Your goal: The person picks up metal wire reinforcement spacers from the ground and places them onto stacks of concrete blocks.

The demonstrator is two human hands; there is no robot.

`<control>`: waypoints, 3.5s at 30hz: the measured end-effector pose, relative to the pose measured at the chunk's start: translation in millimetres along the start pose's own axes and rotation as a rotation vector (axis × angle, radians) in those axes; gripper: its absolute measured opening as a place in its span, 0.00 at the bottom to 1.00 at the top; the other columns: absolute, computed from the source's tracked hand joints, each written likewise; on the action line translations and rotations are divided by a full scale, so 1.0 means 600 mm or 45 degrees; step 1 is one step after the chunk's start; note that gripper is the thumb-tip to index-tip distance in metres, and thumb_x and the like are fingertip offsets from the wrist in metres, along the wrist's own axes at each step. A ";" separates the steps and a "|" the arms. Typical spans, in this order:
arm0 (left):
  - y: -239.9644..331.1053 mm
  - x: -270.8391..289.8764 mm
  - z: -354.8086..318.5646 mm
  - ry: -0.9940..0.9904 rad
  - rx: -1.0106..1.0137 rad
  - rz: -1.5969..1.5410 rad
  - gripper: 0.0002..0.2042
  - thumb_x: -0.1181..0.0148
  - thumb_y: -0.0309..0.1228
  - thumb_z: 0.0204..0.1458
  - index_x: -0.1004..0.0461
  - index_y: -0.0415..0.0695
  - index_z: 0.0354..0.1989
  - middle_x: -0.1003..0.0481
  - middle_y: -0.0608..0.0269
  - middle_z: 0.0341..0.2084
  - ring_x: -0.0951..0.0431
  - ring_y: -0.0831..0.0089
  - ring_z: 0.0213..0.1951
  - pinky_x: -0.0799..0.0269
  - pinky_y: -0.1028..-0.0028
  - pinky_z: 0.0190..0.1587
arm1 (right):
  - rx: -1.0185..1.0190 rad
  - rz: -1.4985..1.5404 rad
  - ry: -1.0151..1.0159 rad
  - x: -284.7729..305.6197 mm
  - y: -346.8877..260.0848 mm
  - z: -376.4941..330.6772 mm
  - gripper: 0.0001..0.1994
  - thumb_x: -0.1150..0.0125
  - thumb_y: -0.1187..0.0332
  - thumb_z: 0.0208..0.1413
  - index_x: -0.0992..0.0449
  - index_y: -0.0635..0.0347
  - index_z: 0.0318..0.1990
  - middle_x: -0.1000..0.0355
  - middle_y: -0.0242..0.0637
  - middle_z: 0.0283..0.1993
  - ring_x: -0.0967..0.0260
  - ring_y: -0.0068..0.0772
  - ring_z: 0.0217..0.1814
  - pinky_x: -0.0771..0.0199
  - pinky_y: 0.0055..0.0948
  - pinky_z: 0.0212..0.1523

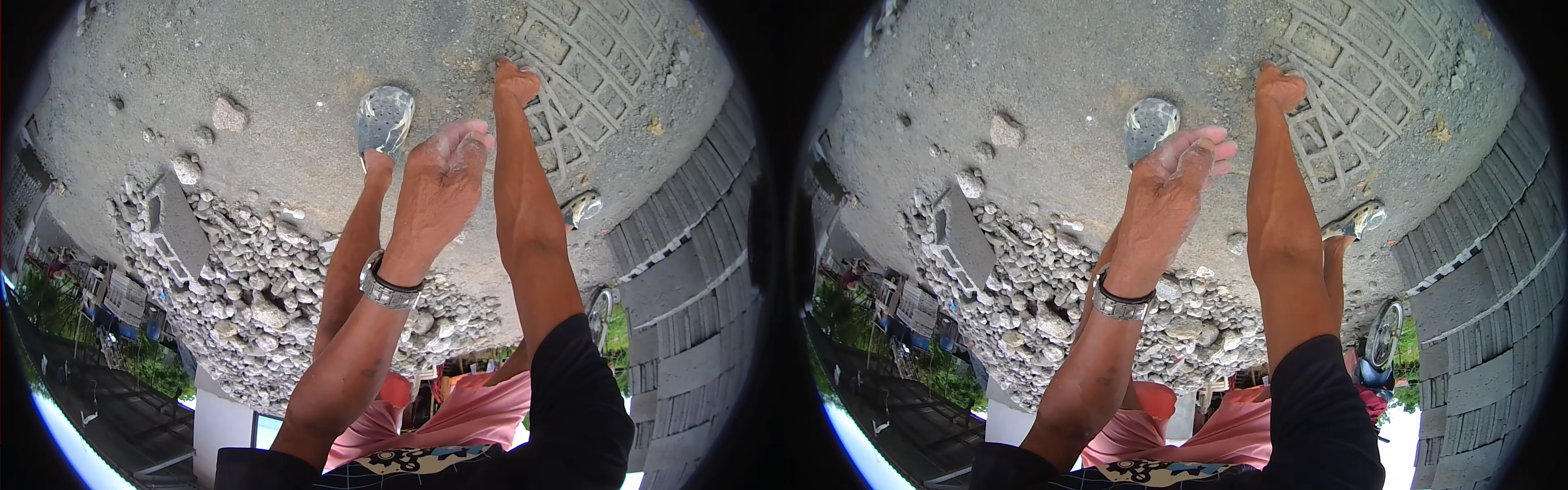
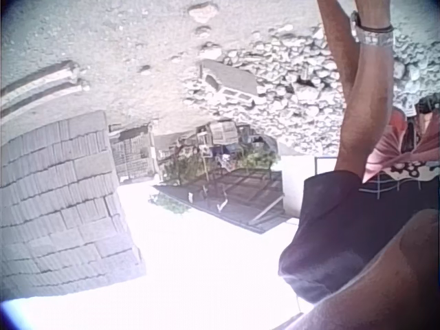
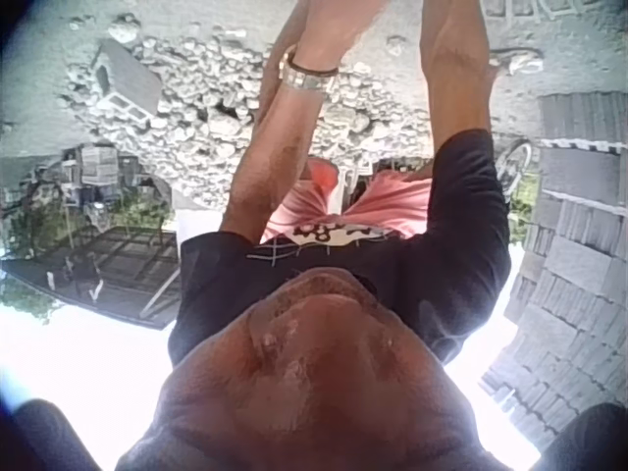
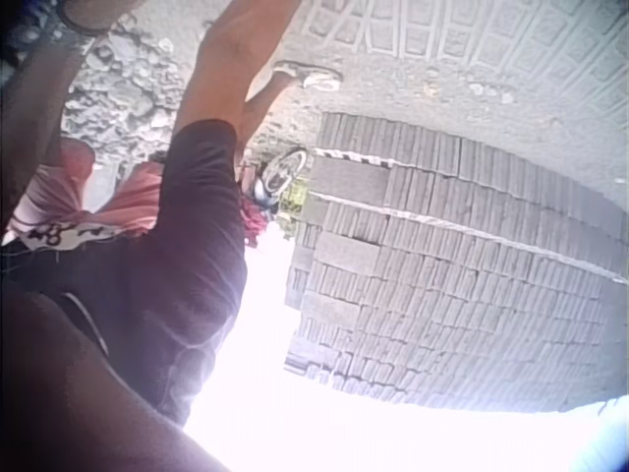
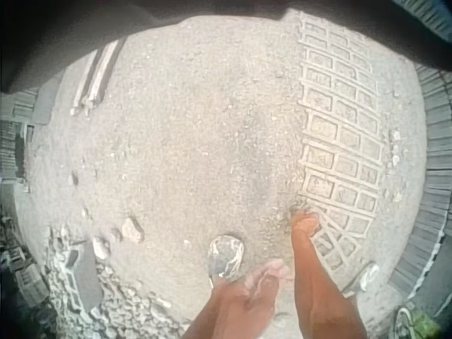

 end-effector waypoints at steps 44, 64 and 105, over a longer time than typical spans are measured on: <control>0.219 0.206 -0.011 -0.104 -0.454 -0.374 0.31 0.44 0.43 0.56 0.36 0.23 0.55 0.22 0.46 0.30 0.24 0.57 0.43 0.35 0.56 0.54 | 0.701 -0.057 -0.164 -0.028 -0.180 0.094 0.20 0.34 0.54 0.43 0.25 0.66 0.18 0.29 0.44 0.17 0.28 0.41 0.22 0.29 0.38 0.32; 0.213 0.176 0.002 -0.260 -0.230 -0.198 0.17 0.33 0.34 0.52 0.25 0.34 0.43 0.20 0.54 0.30 0.20 0.63 0.45 0.27 0.67 0.47 | 0.394 0.329 -0.560 0.340 -0.324 -0.179 0.08 0.38 0.66 0.48 0.26 0.61 0.29 0.36 0.25 0.22 0.45 0.17 0.20 0.47 0.23 0.21; 0.739 -0.037 0.287 -0.231 -0.292 0.438 0.13 0.37 0.29 0.52 0.25 0.33 0.41 0.22 0.55 0.26 0.21 0.67 0.36 0.27 0.70 0.42 | 0.263 -0.268 -0.024 -0.020 -0.360 0.265 0.16 0.34 0.57 0.43 0.20 0.55 0.38 0.23 0.47 0.42 0.25 0.50 0.46 0.26 0.41 0.48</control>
Point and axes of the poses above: each hand's wrist, its own z-axis towards the middle knuckle, its own x-axis out of the back of the hand, y = z × x, the point moved 8 cm from there along z, towards the middle knuckle
